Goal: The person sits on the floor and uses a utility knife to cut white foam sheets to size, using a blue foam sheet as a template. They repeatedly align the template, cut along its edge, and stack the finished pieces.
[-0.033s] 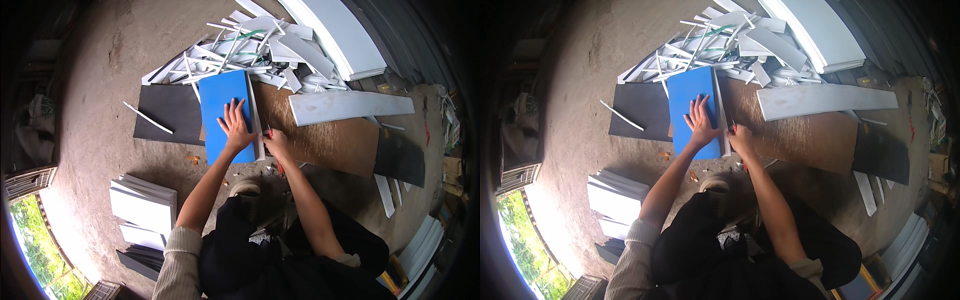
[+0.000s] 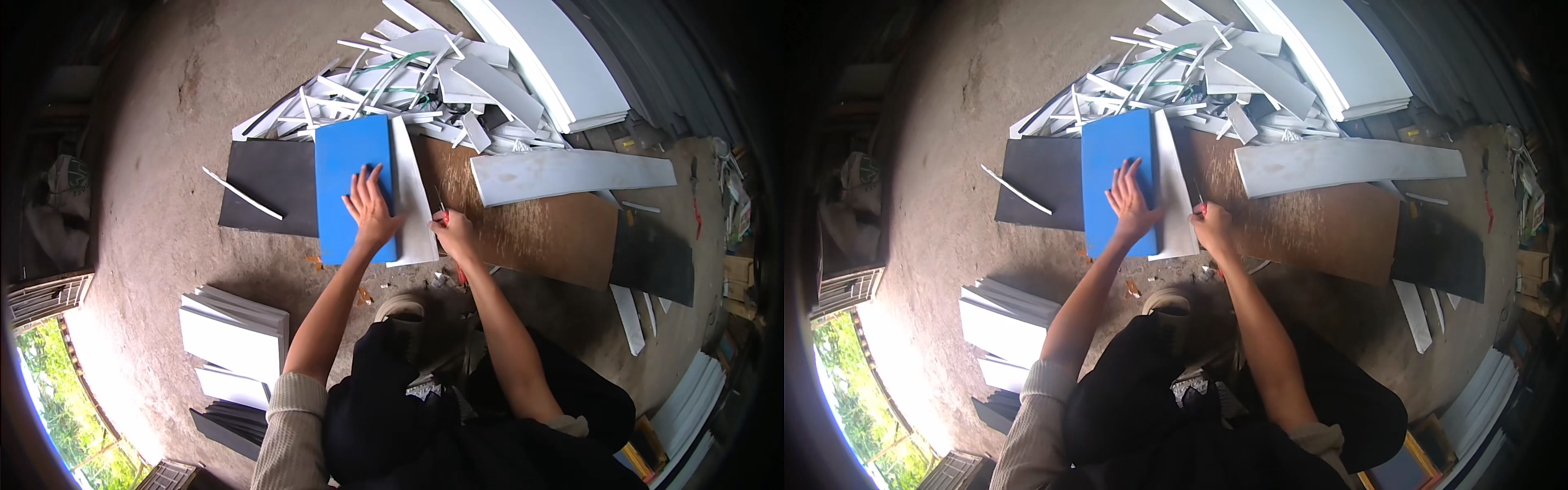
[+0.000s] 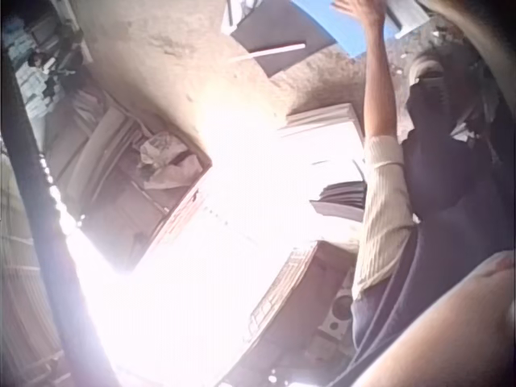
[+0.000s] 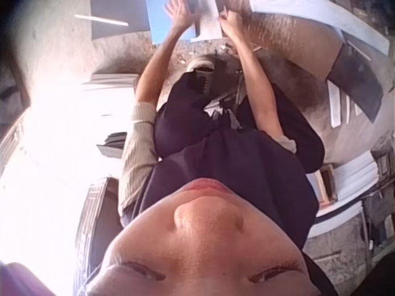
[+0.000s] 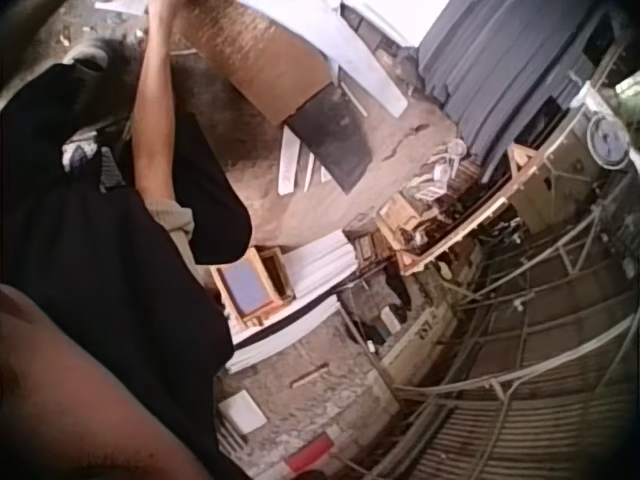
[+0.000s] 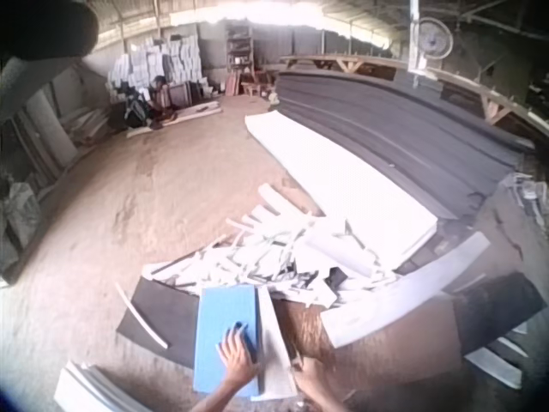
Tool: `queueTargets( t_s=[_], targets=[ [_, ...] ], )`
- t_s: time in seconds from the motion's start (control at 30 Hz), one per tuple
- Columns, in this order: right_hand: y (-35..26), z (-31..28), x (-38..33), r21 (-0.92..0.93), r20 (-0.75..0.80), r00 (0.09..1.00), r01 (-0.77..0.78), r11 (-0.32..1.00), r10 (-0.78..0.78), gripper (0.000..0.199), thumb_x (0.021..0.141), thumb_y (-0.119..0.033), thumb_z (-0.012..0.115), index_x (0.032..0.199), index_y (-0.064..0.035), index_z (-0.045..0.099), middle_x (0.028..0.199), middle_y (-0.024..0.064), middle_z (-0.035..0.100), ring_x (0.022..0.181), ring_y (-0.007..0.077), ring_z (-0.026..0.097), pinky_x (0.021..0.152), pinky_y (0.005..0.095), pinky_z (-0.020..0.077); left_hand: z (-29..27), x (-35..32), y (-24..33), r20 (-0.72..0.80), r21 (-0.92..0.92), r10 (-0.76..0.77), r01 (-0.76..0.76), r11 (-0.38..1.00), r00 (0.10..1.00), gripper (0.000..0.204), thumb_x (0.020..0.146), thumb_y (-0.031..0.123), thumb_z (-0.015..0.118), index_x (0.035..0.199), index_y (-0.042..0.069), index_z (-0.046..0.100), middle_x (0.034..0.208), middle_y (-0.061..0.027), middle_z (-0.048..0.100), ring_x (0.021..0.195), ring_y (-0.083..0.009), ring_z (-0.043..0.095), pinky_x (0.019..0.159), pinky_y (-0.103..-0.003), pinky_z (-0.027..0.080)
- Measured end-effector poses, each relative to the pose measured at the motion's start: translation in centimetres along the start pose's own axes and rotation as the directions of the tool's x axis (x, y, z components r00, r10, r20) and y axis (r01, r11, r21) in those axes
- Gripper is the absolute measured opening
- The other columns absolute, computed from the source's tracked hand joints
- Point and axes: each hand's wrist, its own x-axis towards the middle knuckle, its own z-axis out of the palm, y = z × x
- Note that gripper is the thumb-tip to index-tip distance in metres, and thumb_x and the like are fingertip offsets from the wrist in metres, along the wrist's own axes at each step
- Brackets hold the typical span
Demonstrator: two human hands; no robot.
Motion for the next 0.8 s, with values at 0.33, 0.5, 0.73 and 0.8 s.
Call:
queueTargets(
  t_s=[0.33,0.5,0.73,0.8],
  targets=[
    [-1.9,-11.1,-4.0,0.001,-0.076,0.963,0.259,0.966,-0.258,0.018,0.074,-0.012,0.061,0.086,0.0002,0.058,0.076,0.0155,0.062,0.073,0.0285,0.061,0.065,0.0344,0.0459,-9.7,4.0,2.2,-0.347,-0.031,0.351,-0.385,0.923,0.870,0.071,0.076,0.027,0.062,0.132,0.010,0.022,0.130,-0.0213,0.030,0.121,-0.0341,0.028,0.098,-0.047,0.023],
    [-4.2,-13.4,-7.3,0.101,-0.174,0.926,0.355,0.929,-0.335,0.017,0.076,-0.012,0.060,0.086,0.0007,0.057,0.074,0.0138,0.062,0.069,0.0249,0.061,0.063,0.0323,0.0470,-18.2,3.0,13.2,-0.163,-0.193,0.492,-0.517,0.834,0.855,0.051,0.077,0.033,0.063,0.116,0.003,0.046,0.098,-0.0202,0.058,0.084,-0.0269,0.060,0.075,-0.034,0.045],
    [-1.7,-14.5,-7.2,0.852,0.079,0.981,-0.160,0.499,0.180,0.021,0.085,-0.023,0.052,0.084,-0.0026,0.053,0.063,0.0059,0.052,0.053,0.0160,0.051,0.048,0.0302,0.0418,-19.4,-2.2,18.0,-0.127,0.016,0.599,-0.602,0.798,0.791,0.035,0.076,0.025,0.062,0.099,0.001,0.054,0.083,-0.0197,0.061,0.076,-0.0332,0.060,0.065,-0.038,0.047],
    [2.1,-16.5,-5.7,0.887,0.461,0.887,-0.462,0.032,0.014,0.019,0.085,-0.019,0.049,0.088,-0.0007,0.046,0.071,0.0108,0.053,0.057,0.0185,0.051,0.051,0.0339,0.0438,-18.8,-3.6,19.3,-0.089,0.074,0.610,-0.605,0.793,0.788,0.034,0.079,0.026,0.058,0.104,0.004,0.050,0.090,-0.0185,0.061,0.082,-0.0339,0.060,0.071,-0.039,0.046]
  ],
)
